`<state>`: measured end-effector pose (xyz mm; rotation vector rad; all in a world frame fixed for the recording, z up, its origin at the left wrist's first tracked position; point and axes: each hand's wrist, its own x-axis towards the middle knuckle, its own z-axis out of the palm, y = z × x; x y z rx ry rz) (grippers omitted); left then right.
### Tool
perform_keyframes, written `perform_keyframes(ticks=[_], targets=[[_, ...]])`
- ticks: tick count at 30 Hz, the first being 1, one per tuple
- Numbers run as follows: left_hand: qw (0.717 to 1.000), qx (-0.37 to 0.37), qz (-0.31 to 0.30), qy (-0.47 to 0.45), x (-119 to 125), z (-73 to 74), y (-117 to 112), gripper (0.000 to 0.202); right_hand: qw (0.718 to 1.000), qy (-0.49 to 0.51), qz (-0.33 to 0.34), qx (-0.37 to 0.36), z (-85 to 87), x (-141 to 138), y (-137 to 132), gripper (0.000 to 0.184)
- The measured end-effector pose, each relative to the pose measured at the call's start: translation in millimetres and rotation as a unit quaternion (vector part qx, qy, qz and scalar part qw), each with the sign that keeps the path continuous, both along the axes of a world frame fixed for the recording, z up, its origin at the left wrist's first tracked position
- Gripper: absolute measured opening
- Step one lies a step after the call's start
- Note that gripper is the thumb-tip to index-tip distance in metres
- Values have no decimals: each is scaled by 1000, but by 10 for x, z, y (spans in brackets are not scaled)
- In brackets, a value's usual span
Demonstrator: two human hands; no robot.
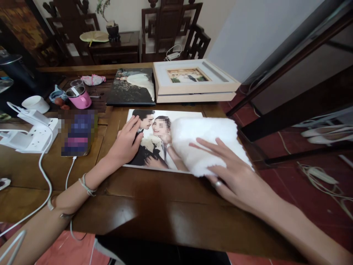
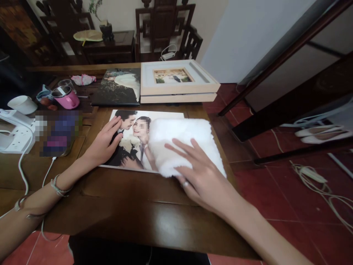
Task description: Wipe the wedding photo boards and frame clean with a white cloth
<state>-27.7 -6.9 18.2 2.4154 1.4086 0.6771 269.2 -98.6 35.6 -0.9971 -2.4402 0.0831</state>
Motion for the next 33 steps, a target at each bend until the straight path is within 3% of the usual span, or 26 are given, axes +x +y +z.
perform_keyframes(ticks=[4,8,18,25,29,33], targets=[[1000,2,-2,-5,2,3,120,48,999,7,29,-21,47,-36,-235,22],[1000,0,0,-2,7,24,134,49,999,7,37,-26,71,-55,-270,22],[1000,-9,-3,1,68,-52,-49,49,1000,-5,4,-8,-65,33,196,18],[1000,-2,-2,1,-4,13,-215,49,999,-22,-46,-20,29,-19,420,17],[1000,1,0,-3,54,-14,-150,48,999,-21,-42,-7,1,-39,282,15],[1000,6,4,-3,82,-46,9,48,1000,-7,-3,-6,-19,-94,-54,21]])
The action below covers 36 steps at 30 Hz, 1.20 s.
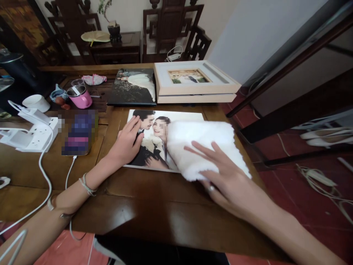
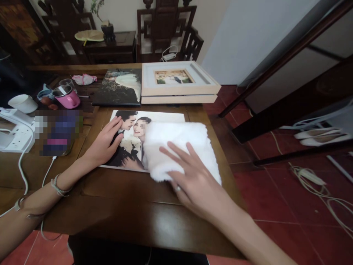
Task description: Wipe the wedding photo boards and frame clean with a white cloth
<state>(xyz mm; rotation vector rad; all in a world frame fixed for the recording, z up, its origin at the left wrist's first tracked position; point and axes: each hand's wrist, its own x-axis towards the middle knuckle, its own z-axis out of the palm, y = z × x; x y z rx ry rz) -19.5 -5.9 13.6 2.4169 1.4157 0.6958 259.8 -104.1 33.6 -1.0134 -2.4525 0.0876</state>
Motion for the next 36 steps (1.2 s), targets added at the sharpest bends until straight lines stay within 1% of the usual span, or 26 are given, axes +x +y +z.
perform_keyframes(ticks=[2,4,7,9,11,14,17,20,22,25,28,32,34,36], targets=[[1000,4,0,0,-3,-10,74,48,1000,8,20,-14,7,-24,-167,24],[1000,5,-2,0,-3,-14,125,47,999,11,38,-21,17,-27,-278,26],[1000,0,-4,4,4,-7,138,48,998,2,51,-26,26,9,-287,26],[1000,-6,-3,6,3,7,102,49,998,-7,49,-25,28,42,-190,26],[1000,-9,-2,7,-13,27,37,49,999,-12,39,-15,32,64,-39,24],[1000,-7,-7,4,-60,63,-96,49,1000,-12,-1,-8,59,54,219,21],[1000,-5,-9,6,-110,93,-232,48,998,-9,-47,-28,111,6,439,19],[1000,0,-9,8,-128,97,-310,48,996,-12,-75,-39,135,-36,565,19],[1000,1,-10,6,-118,83,-309,48,996,-15,-81,-31,114,-43,579,19],[1000,-3,-10,4,-78,54,-235,48,998,-22,-64,-3,49,-31,488,17],[1000,-8,-4,4,-33,40,-122,48,999,-19,-29,15,11,-24,286,18],[1000,-11,-1,7,2,47,12,49,1000,-3,15,5,30,-57,-3,23],[1000,-8,-4,8,8,49,57,48,999,-2,40,0,45,-77,-92,25],[1000,-5,-5,8,10,47,79,48,998,-1,55,1,52,-88,-125,27]])
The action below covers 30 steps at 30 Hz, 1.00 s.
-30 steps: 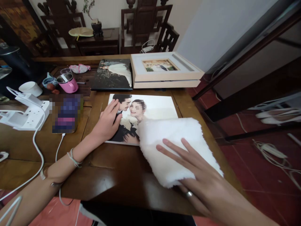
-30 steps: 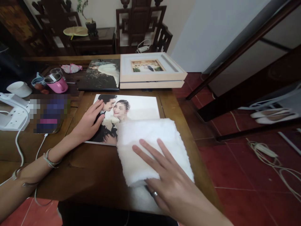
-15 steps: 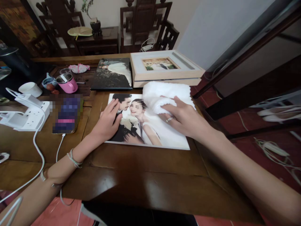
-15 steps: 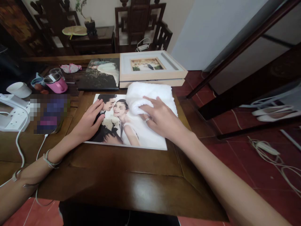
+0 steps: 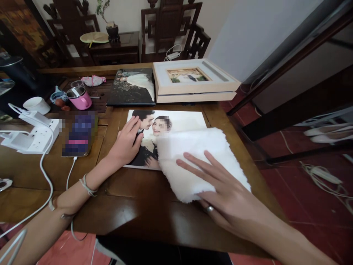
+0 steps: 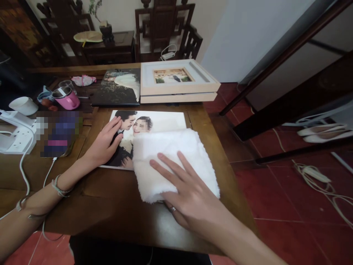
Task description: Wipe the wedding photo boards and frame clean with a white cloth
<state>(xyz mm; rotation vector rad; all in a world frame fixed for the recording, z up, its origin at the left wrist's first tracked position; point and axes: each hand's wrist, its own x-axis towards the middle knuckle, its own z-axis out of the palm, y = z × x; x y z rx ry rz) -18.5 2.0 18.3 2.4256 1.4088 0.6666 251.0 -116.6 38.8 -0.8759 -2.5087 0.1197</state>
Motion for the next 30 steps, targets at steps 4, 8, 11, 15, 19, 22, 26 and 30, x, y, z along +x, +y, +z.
perform_keyframes(ticks=[4,8,11,15,19,22,26,30], targets=[[1000,-2,2,0,0,2,-34,48,1000,-13,-9,2,-2,7,89,26],[1000,-6,4,6,0,14,-133,49,999,-22,-30,23,-6,34,289,23],[1000,-5,3,8,-4,14,-205,49,998,-28,-49,33,-4,61,429,21],[1000,-3,1,9,-7,1,-242,49,996,-31,-75,33,-1,70,495,20],[1000,-2,2,14,3,-2,-185,50,996,-41,-78,32,-2,20,368,20],[1000,3,0,15,9,-2,-109,49,997,-27,-65,26,-16,-46,197,23],[1000,5,2,14,9,-1,-43,49,999,-6,-24,20,-15,-100,28,26],[1000,2,5,13,7,16,-68,49,1000,-16,-12,1,28,-49,54,26]])
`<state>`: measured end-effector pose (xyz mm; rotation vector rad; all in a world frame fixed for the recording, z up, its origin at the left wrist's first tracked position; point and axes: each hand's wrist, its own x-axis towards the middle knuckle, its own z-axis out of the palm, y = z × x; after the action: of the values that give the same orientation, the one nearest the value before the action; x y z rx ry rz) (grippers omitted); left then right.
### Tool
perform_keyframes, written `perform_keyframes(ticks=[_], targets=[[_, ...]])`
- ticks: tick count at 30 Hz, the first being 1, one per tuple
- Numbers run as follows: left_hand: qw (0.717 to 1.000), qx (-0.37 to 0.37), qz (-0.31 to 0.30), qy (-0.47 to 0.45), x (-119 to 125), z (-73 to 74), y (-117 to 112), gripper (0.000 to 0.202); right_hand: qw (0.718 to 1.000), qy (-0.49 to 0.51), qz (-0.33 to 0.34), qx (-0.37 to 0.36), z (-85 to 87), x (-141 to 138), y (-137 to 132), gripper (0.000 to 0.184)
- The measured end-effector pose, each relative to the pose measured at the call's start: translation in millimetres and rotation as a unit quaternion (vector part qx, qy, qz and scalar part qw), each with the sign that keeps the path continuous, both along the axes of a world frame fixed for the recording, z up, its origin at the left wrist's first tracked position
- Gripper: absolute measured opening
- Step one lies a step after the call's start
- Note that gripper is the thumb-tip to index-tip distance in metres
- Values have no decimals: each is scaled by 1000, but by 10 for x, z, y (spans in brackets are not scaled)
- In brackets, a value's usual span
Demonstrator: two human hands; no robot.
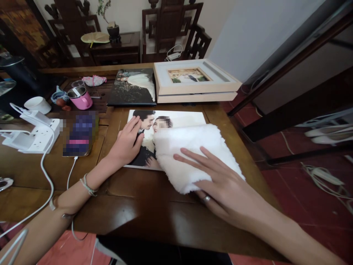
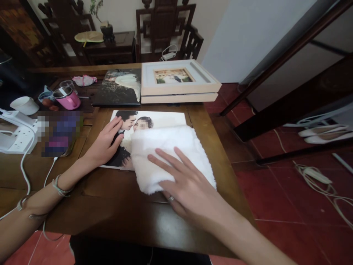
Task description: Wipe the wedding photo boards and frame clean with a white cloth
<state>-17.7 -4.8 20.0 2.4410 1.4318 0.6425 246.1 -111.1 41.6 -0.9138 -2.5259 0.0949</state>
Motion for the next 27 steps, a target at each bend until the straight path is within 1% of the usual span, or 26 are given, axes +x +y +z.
perform_keyframes(ticks=[7,9,12,15,18,20,24,27], targets=[[1000,-5,1,1,-20,-4,-150,50,998,-29,-51,36,-19,153,383,20],[1000,-5,2,0,-26,-10,-184,50,997,-26,-68,40,-35,163,449,18],[1000,-6,2,0,-15,-14,-187,49,995,-32,-83,47,-57,140,443,17],[1000,-8,2,5,12,-10,-135,50,995,-40,-84,46,-86,82,334,18],[1000,-8,0,8,21,-4,-70,51,996,-28,-74,46,-113,33,216,22],[1000,-8,-2,7,11,-8,-47,51,997,-23,-65,45,-119,31,184,23],[1000,-9,-1,2,-18,-36,-69,50,997,-36,-54,45,-102,108,267,24],[1000,-9,-3,-2,-26,-54,-112,50,996,-41,-64,48,-85,162,371,22]])
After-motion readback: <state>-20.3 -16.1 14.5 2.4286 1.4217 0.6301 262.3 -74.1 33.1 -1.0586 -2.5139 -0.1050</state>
